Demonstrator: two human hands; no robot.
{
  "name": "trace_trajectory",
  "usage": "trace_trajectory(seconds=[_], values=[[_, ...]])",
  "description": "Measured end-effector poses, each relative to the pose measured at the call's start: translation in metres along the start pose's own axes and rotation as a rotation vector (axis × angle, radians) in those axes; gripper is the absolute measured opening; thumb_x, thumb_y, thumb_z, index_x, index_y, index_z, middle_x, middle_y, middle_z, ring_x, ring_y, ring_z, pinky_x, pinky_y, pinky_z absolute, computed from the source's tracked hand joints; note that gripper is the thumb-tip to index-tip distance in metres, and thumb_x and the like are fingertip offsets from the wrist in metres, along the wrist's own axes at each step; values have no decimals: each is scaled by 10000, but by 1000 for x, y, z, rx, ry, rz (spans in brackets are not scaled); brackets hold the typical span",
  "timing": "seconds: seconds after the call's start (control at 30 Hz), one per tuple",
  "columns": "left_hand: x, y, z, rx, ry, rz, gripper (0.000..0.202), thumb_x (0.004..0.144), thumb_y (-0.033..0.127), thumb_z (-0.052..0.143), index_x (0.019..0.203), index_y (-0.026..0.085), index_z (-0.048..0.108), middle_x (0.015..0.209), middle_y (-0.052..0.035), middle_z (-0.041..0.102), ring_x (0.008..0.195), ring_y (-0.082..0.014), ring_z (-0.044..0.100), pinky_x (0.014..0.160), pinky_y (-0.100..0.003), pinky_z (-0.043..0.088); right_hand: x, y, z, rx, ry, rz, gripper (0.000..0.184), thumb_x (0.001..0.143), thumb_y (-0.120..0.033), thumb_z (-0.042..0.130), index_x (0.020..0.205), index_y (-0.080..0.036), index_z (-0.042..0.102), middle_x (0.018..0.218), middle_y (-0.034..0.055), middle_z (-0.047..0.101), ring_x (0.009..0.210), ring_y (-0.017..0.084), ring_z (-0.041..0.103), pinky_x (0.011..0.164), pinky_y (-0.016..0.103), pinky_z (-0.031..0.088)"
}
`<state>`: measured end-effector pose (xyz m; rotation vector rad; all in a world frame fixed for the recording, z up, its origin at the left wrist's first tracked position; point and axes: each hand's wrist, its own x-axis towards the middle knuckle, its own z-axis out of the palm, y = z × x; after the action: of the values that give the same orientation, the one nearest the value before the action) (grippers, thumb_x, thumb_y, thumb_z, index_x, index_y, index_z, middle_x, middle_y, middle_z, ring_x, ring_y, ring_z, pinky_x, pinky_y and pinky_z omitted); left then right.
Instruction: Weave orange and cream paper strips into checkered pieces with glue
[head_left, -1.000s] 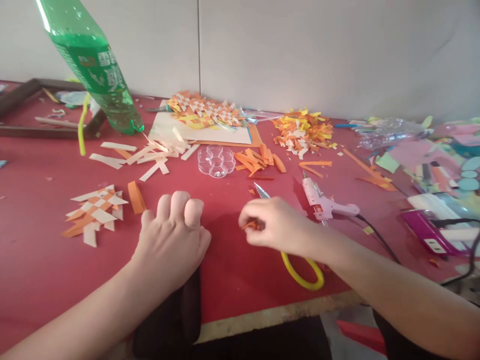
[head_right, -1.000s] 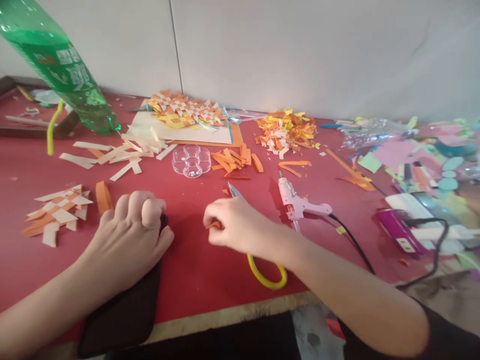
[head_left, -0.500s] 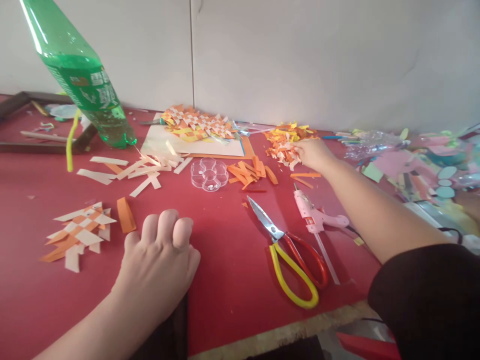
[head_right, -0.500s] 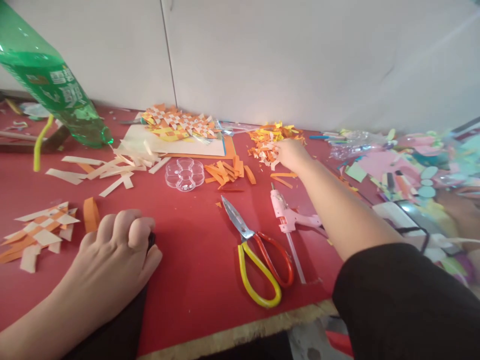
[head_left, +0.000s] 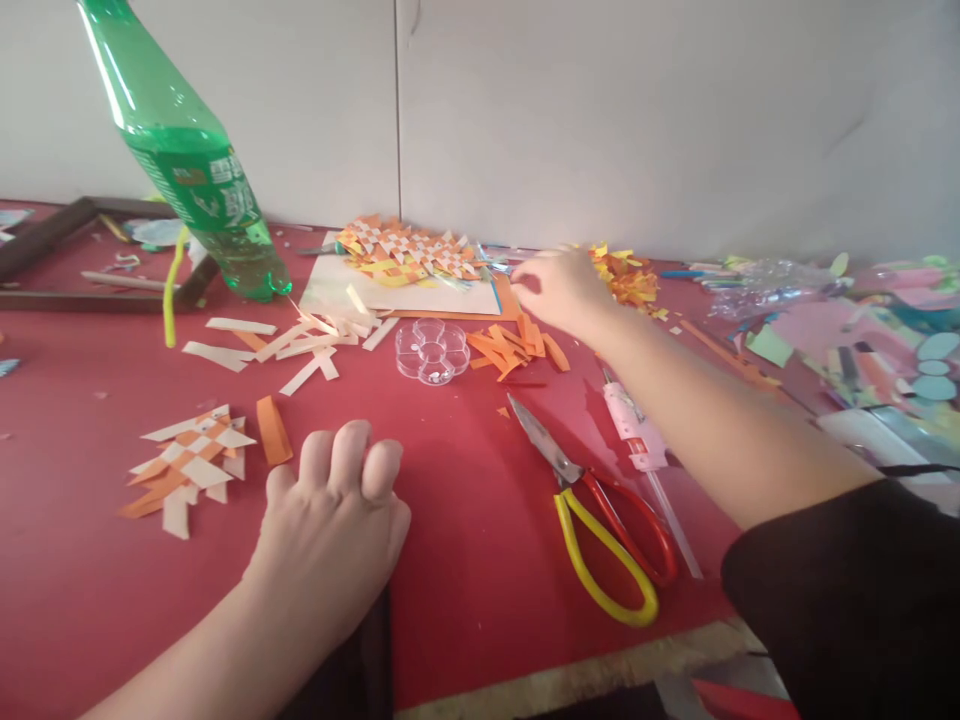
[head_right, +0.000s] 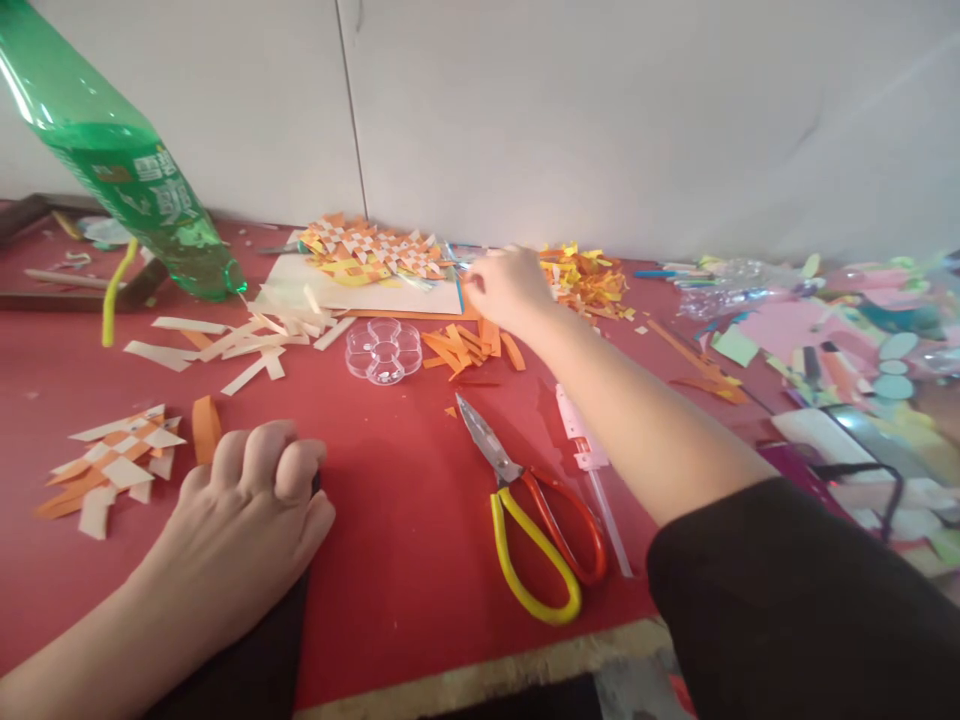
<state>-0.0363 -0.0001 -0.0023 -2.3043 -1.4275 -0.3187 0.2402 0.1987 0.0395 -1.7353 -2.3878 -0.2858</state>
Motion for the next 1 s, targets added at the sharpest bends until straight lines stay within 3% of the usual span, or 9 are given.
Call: trace_trajectory(seconds=[0.17, 0.3, 0.47, 0.57, 0.63, 0.7, 0.77, 0.83, 1.0], values=[[3, -1, 0, -54, -13, -52, 71, 744, 158, 558, 809, 173, 535, 874, -137, 572, 721, -289, 521, 484, -368, 446, 31, -88, -1, 196, -36, -296, 246, 851, -160, 548, 988, -195, 749, 1020, 56, 702, 1037, 231, 563, 951, 390, 377], [2, 0, 0, -53, 3, -52, 111, 741, 120, 544, 829, 182, 517, 895, -132, 584, 712, -284, 520, 473, -370, 447, 47, -136, 14, 300, -82, -371, 221, 828, -145, 546, 912, -180, 747, 931, 64, 666, 953, 211, 520, 881, 364, 352], [-2, -1, 2, -98, -15, -88, 194, 760, 174, 565, 946, 150, 514, 998, -169, 585, 810, -335, 551, 469, -388, 475, 60, -159, 34, 405, -67, -307, 115, 787, -148, 601, 803, -151, 715, 946, 99, 590, 1035, 269, 453, 890, 389, 336], [-2, -1, 2, -131, -46, -111, 270, 784, 223, 591, 1019, 140, 487, 1104, -198, 563, 907, -390, 558, 506, -434, 509, 58, -157, 27, 479, -17, -235, 63, 780, -161, 620, 752, -145, 674, 981, 92, 562, 1062, 269, 450, 953, 410, 321], [0, 0, 0, -205, 1, -96, 361, 806, 260, 619, 1093, 123, 448, 1199, -232, 516, 1006, -429, 542, 619, -520, 541, 46, -151, 10, 542, 30, -194, 88, 818, -173, 577, 771, -145, 645, 985, 80, 564, 1025, 225, 484, 956, 378, 339], [2, 3, -3, -338, 136, -45, 451, 822, 246, 645, 1167, 108, 388, 1244, -253, 458, 1128, -450, 498, 788, -609, 522, 24, -142, -11, 661, 57, -164, 125, 864, -216, 522, 802, -157, 614, 965, 57, 581, 919, 168, 524, 878, 324, 395], [4, 8, -8, -525, 316, 13, 523, 822, 182, 663, 1220, 124, 328, 1213, -221, 434, 1234, -423, 444, 932, -623, 476, -9, -132, -30, 1075, -14, -92, 83, 827, -231, 564, 769, -183, 597, 836, 12, 595, 793, 138, 532, 784, 298, 420], [5, 13, -13, -747, 431, 7, 592, 809, 129, 672, 1256, 191, 289, 1181, -157, 427, 1275, -350, 428, 1009, -564, 463, -46, -124, -43, 1340, -128, 1, 96, 808, -251, 605, 729, -197, 596, 744, -16, 598, 701, 117, 525, 708, 277, 427], [1, 22, -13, -1160, 265, -178, 539, 824, 126, 671, 1241, 254, 355, 1217, -119, 504, 1178, -268, 551, 1001, -475, 486, -125, -117, -47, 1627, -410, 284, 93, 804, -272, 671, 770, -198, 627, 659, -36, 638, 577, 77, 532, 580, 225, 421]])
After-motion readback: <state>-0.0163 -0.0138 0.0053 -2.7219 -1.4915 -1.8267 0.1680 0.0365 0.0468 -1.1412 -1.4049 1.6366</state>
